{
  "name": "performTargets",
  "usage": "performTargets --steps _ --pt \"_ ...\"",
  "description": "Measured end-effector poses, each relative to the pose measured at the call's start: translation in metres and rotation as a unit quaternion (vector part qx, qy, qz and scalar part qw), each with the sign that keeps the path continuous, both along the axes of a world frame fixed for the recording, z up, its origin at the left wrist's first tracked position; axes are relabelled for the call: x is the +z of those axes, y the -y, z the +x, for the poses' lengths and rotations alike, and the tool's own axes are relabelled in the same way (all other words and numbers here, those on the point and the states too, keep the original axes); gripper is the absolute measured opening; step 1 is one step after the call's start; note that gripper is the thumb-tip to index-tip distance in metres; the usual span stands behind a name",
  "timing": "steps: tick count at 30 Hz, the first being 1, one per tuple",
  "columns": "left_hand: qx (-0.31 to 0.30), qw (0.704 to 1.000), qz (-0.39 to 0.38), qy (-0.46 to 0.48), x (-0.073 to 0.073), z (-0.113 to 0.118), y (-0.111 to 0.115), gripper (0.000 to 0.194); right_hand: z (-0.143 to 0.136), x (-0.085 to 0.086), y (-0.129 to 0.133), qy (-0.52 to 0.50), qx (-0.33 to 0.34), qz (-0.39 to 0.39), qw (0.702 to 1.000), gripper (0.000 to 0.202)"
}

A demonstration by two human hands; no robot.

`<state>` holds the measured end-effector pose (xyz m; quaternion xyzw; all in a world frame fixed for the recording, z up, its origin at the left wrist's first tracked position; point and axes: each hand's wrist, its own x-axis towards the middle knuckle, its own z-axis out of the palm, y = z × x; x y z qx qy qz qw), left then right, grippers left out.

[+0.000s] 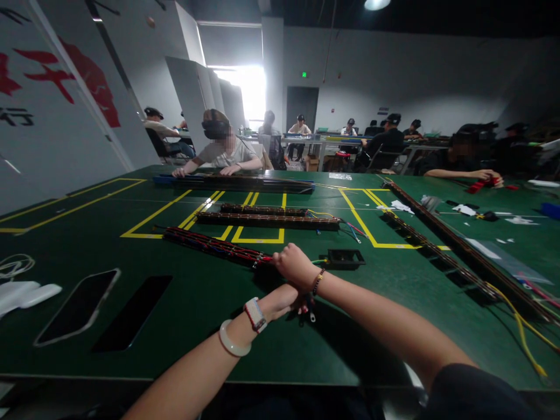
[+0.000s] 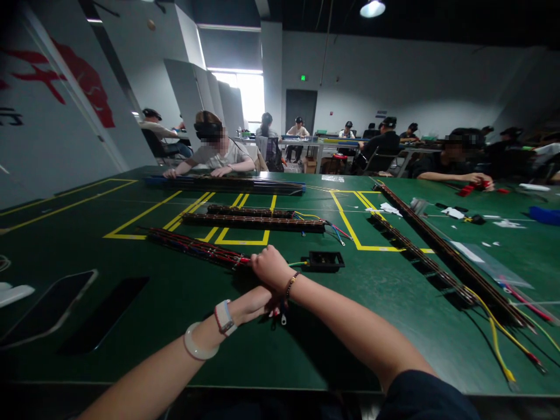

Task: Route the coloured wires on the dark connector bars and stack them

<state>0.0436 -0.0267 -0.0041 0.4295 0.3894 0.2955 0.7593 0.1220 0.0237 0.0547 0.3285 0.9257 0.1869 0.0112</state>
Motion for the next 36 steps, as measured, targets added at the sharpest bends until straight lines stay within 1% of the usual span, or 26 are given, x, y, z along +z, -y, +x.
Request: performTargets --steps 2,6,10,13,16,19,22,25,28,31,34,36 --pt "-0.014 1.0 -0.005 -0.004 0.002 0.0 0.0 0.012 0.007 -0.001 -0.001 -0.035 -0.011 -0.01 0.999 0.021" --pt "-0.032 0.999 -0.011 0.008 0.007 0.0 -0.001 0.006 0.028 0.002 -0.002 -0.11 -0.037 -0.04 0.992 0.033" --pt "-0.043 0.999 -0.013 0.012 0.008 -0.002 -0.001 0.008 0.056 0.006 -0.003 -0.157 -0.037 -0.058 0.985 0.027" --pt "-0.048 0.999 -0.021 0.013 0.008 -0.004 -0.002 0.014 0.079 0.002 -0.004 -0.177 -0.058 -0.039 0.982 0.026" --pt "-0.048 0.998 -0.024 0.022 0.007 -0.006 -0.004 0.014 0.099 -0.012 -0.005 -0.18 -0.08 0.003 0.98 0.021" --pt "-0.058 0.998 -0.018 0.028 0.004 -0.008 -0.007 0.02 0.112 -0.032 -0.004 -0.173 -0.067 0.037 0.982 0.015" --pt "-0.07 0.997 -0.017 0.023 0.002 -0.011 -0.011 0.026 0.118 -0.051 -0.004 -0.172 -0.049 0.061 0.982 0.014" --pt "-0.079 0.997 -0.007 0.008 0.002 -0.012 -0.012 0.028 0.119 -0.063 -0.007 -0.187 -0.05 0.076 0.978 0.014" --pt "-0.066 0.997 0.025 -0.029 0.007 -0.012 -0.009 0.029 0.12 -0.068 -0.009 -0.204 -0.057 0.077 0.974 0.015" --pt "-0.05 0.99 0.075 -0.111 0.014 -0.012 -0.006 0.031 0.12 -0.066 -0.009 -0.213 -0.059 0.069 0.973 0.016" --pt "-0.06 0.969 0.119 -0.207 0.019 -0.013 -0.006 0.032 0.12 -0.064 -0.008 -0.215 -0.064 0.06 0.973 0.016" --pt "-0.063 0.951 0.156 -0.26 0.019 -0.014 -0.008 0.033 0.12 -0.064 -0.007 -0.215 -0.068 0.053 0.973 0.016"
